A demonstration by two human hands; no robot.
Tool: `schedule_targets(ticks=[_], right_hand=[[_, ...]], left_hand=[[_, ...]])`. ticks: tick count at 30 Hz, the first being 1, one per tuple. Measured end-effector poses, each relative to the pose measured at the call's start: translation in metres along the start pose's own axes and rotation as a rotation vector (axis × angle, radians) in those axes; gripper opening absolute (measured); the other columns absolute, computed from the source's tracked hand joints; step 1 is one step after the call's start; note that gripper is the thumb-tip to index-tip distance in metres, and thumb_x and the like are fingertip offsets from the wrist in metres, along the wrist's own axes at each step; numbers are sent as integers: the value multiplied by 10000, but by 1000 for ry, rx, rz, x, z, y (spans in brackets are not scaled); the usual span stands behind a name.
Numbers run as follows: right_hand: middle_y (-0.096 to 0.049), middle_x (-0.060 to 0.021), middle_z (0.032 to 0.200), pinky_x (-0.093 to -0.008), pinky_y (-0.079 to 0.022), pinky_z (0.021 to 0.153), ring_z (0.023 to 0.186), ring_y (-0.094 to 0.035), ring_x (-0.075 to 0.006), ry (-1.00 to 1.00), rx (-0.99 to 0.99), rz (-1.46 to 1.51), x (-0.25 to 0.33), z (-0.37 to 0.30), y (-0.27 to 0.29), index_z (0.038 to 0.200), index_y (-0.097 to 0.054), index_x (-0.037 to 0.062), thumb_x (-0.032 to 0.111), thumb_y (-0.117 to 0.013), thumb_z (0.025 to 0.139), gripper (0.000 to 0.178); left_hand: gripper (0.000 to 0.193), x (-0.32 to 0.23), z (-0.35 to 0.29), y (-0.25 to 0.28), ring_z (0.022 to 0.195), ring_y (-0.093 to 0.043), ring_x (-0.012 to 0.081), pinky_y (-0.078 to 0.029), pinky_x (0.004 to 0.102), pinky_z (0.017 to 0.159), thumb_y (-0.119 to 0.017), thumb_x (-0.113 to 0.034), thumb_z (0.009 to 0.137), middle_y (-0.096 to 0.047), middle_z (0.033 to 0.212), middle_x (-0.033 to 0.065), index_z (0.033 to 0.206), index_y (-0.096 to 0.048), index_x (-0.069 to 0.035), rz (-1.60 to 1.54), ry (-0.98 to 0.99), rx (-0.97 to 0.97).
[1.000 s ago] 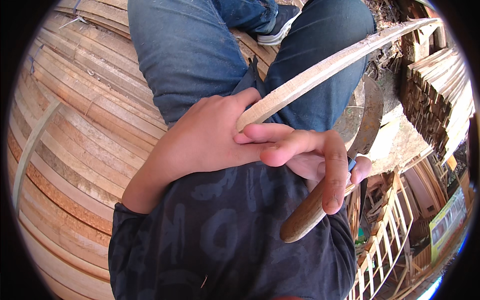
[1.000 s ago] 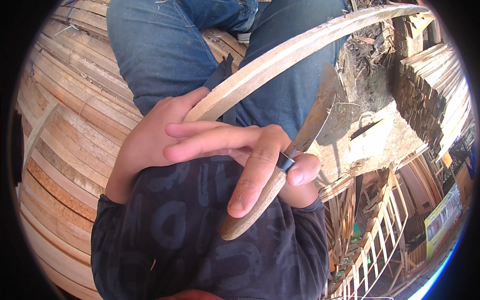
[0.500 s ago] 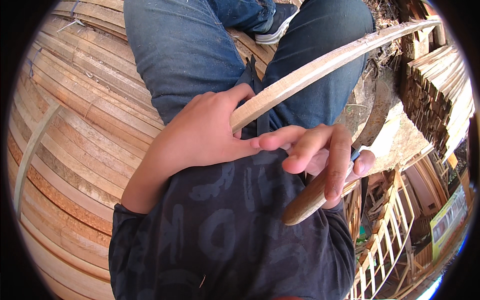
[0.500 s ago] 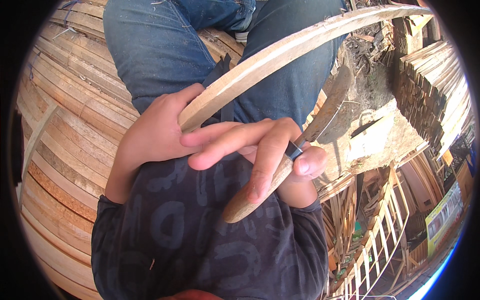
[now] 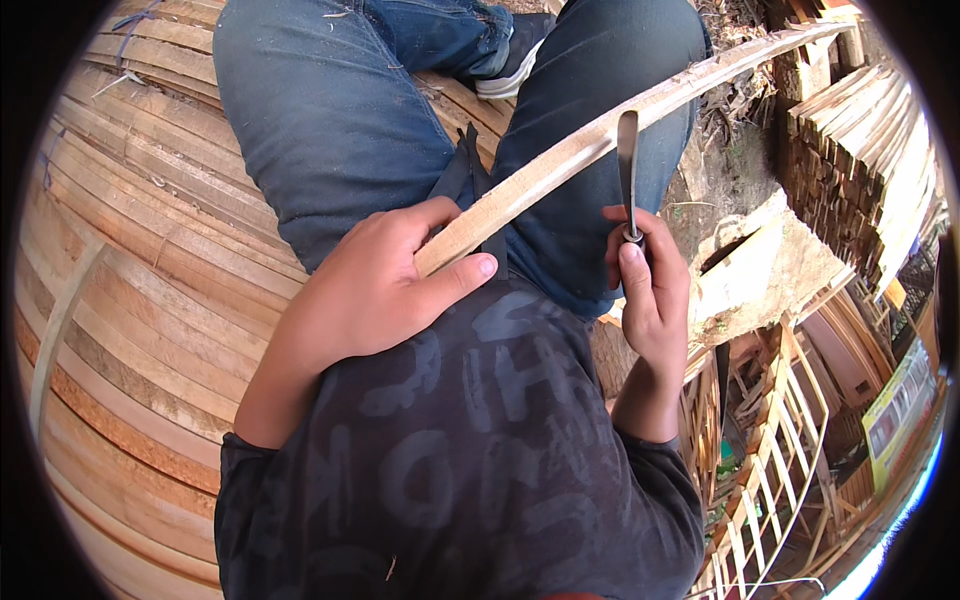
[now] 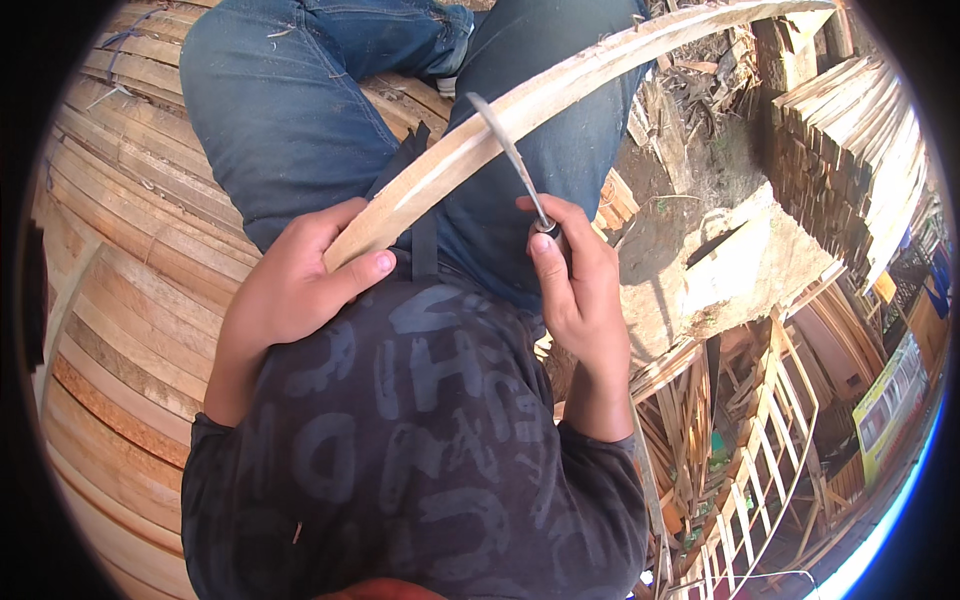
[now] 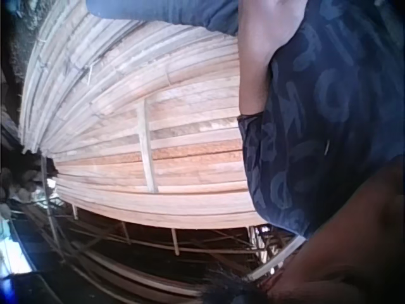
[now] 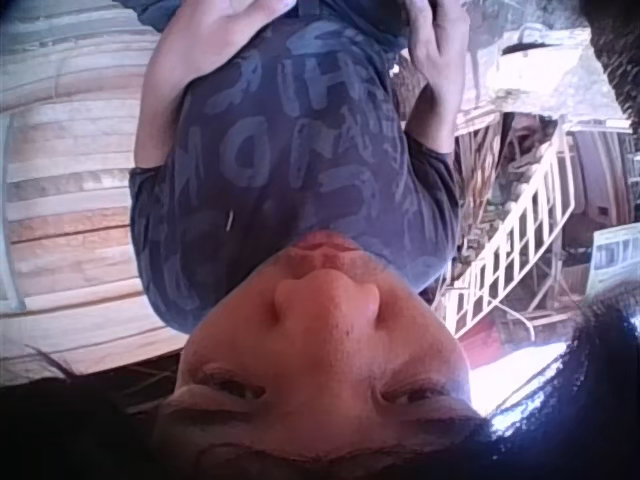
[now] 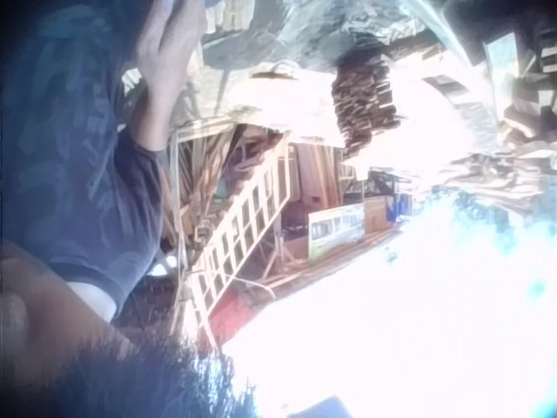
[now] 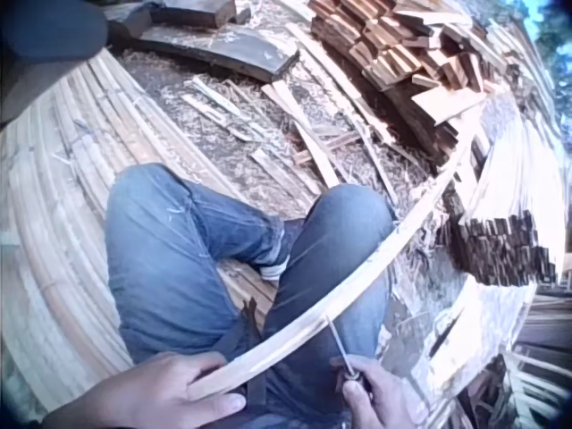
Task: The person sits cross-legged on a pile of wooden planks and uses a curved knife to shave thin strips from a long piece of wood. They hold the wood with their left hand and repeatedly draw the knife along its length to remove the outer layer.
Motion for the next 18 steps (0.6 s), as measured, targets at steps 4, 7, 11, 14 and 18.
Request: schedule_targets(ticks=[4,7,11,14,18], right_hand=[[-513,-85,675,-281,-404,532,529,-480,-166,148,-111,-302,9,-3,1,1105,-611,-8,58,-680,872,252],[-527,-80,662,-291,-418,522,507,-504,-187,112,-128,-387,17,-4,5,1043,-617,0,79,-686,871,201],[-562,-91,674,-323,-440,516,523,-556,-229,173,-148,-526,22,-2,9,1000,-615,21,99,-699,858,183],[-591,-101,709,-359,-459,524,577,-602,-276,246,-163,-625,22,4,14,959,-612,50,160,-697,857,172],[-583,-98,725,-370,-466,539,608,-607,-290,282,-175,-779,22,7,19,935,-611,70,212,-685,861,177]], left_hand=[[379,-3,-2,-1,586,-564,262,-446,373,594,-632,-345,911,-584,639,147,908,-595,32,-25,47,12],[381,-9,-3,-3,594,-583,313,-447,391,588,-610,-355,929,-587,635,167,918,-586,25,75,15,-2],[384,-16,-5,-4,649,-629,377,-459,424,597,-582,-362,950,-616,671,210,960,-586,21,235,-4,-51],[375,-23,-8,-6,669,-645,396,-468,442,602,-564,-355,961,-635,690,216,975,-593,19,252,12,-79],[371,-23,-8,-7,626,-641,395,-481,443,573,-567,-353,960,-628,652,204,978,-591,17,334,-38,-121]])
Point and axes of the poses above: each hand's wrist, its own z-axis towards the middle knuckle, its own y-axis out of the back of the hand, x = y × z, the point moved 3 cm from there along z, towards the middle knuckle
